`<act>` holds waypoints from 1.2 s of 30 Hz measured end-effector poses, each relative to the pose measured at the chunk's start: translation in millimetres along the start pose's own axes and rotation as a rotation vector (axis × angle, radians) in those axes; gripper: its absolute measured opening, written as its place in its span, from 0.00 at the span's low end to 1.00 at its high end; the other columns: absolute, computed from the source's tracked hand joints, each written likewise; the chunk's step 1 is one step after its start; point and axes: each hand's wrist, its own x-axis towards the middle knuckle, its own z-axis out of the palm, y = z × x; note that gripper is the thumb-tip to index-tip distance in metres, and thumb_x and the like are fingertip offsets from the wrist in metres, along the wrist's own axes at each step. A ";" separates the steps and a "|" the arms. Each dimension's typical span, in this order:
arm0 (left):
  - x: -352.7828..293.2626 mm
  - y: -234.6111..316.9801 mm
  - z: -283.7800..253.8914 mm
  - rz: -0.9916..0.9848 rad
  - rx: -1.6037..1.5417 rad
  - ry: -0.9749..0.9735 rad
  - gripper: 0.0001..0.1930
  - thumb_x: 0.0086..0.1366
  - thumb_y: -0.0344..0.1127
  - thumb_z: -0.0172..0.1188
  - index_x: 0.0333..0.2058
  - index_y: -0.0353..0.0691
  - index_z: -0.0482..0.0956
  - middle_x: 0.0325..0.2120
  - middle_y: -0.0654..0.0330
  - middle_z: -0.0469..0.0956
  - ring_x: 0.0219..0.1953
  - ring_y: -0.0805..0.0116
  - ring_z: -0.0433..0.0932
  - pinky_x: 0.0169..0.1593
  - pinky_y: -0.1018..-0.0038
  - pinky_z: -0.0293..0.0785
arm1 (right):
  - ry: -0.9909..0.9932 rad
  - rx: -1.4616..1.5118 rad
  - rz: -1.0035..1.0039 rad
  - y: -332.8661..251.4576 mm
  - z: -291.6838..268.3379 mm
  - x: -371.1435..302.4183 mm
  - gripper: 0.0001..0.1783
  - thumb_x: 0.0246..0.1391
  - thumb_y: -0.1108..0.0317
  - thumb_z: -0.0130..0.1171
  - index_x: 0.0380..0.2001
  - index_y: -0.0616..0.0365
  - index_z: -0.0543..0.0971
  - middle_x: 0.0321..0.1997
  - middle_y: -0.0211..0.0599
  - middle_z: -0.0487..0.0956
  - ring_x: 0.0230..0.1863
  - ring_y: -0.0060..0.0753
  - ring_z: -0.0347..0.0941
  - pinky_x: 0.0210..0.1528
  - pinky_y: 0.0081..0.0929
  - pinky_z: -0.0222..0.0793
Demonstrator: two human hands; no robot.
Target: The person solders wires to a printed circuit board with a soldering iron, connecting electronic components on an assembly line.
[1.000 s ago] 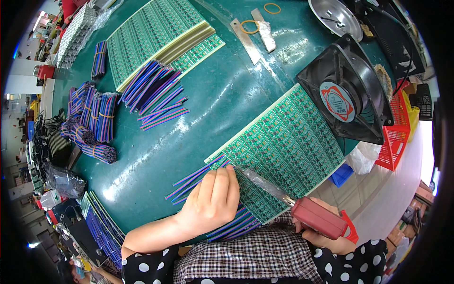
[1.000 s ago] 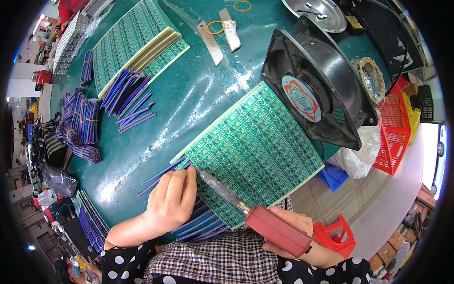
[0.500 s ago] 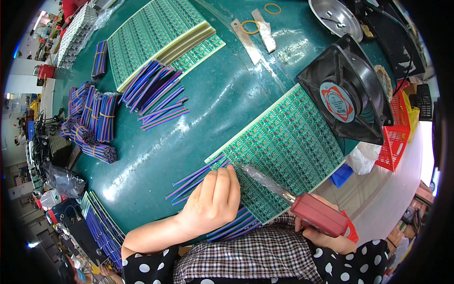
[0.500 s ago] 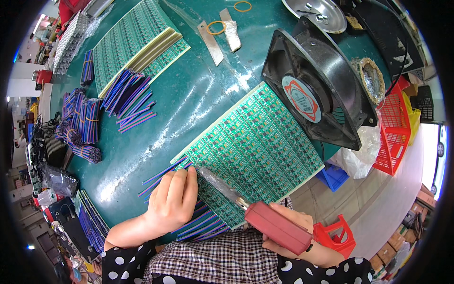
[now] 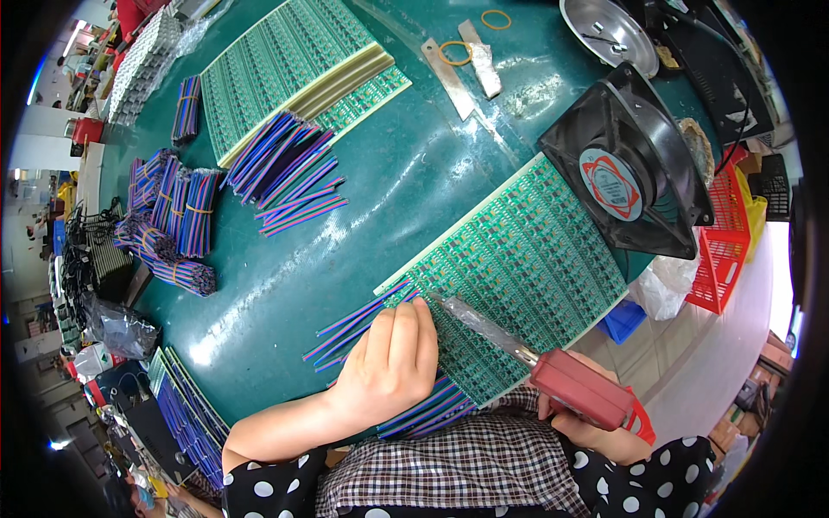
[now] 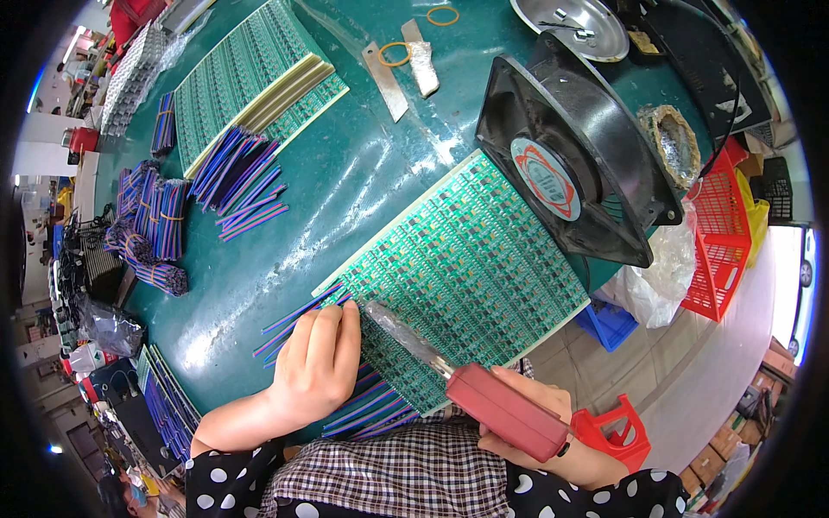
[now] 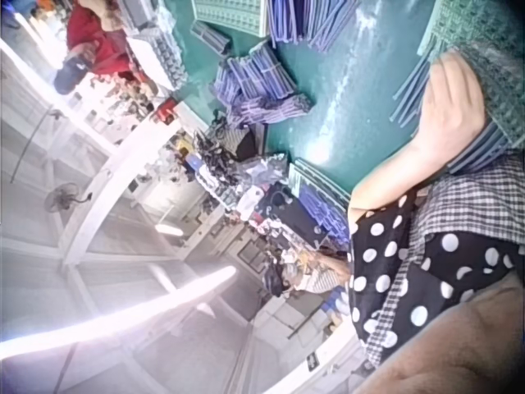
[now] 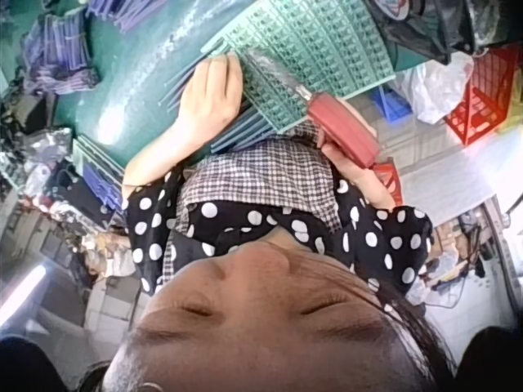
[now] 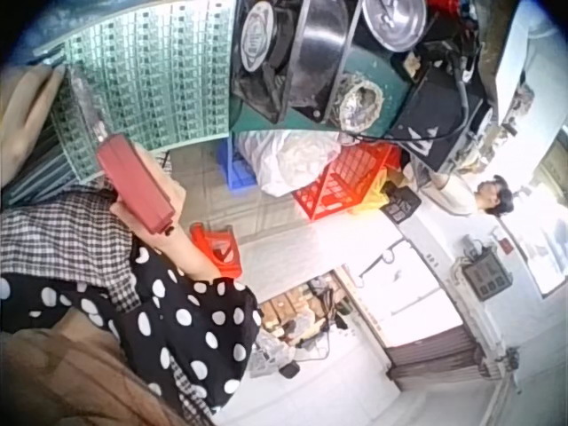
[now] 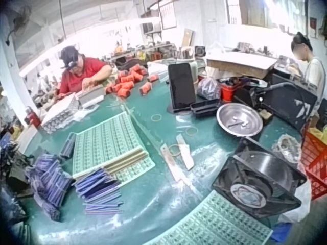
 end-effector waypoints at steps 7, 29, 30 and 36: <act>-0.9 1.2 1.8 -0.016 0.001 0.016 0.11 0.51 0.26 0.60 0.34 0.25 0.79 0.29 0.55 0.75 0.30 0.68 0.75 0.30 0.82 0.74 | 0.000 -0.101 -0.119 5.5 4.3 7.2 0.41 0.39 0.62 0.75 0.55 0.69 0.69 0.32 0.33 0.83 0.27 0.25 0.81 0.31 0.20 0.75; 15.5 -77.3 19.3 -0.465 -0.247 0.087 0.07 0.54 0.23 0.61 0.34 0.33 0.78 0.32 0.54 0.76 0.35 0.55 0.75 0.40 0.64 0.72 | 0.152 0.479 -0.004 25.0 3.8 -14.7 0.43 0.43 0.77 0.65 0.63 0.70 0.59 0.42 0.48 0.78 0.30 0.28 0.76 0.30 0.23 0.74; 12.6 -80.6 23.5 -0.443 -0.208 0.085 0.07 0.53 0.23 0.61 0.33 0.33 0.78 0.32 0.55 0.76 0.35 0.55 0.75 0.40 0.64 0.73 | 0.143 0.466 0.003 20.9 4.9 -12.2 0.43 0.43 0.76 0.66 0.63 0.71 0.59 0.42 0.49 0.78 0.29 0.28 0.76 0.30 0.24 0.74; 12.1 -89.6 31.9 -0.366 -0.108 0.072 0.06 0.52 0.22 0.61 0.31 0.33 0.76 0.31 0.55 0.76 0.34 0.57 0.76 0.38 0.65 0.74 | 0.141 0.478 -0.027 22.6 6.2 -12.9 0.43 0.44 0.75 0.67 0.62 0.72 0.58 0.44 0.52 0.78 0.29 0.28 0.76 0.30 0.24 0.74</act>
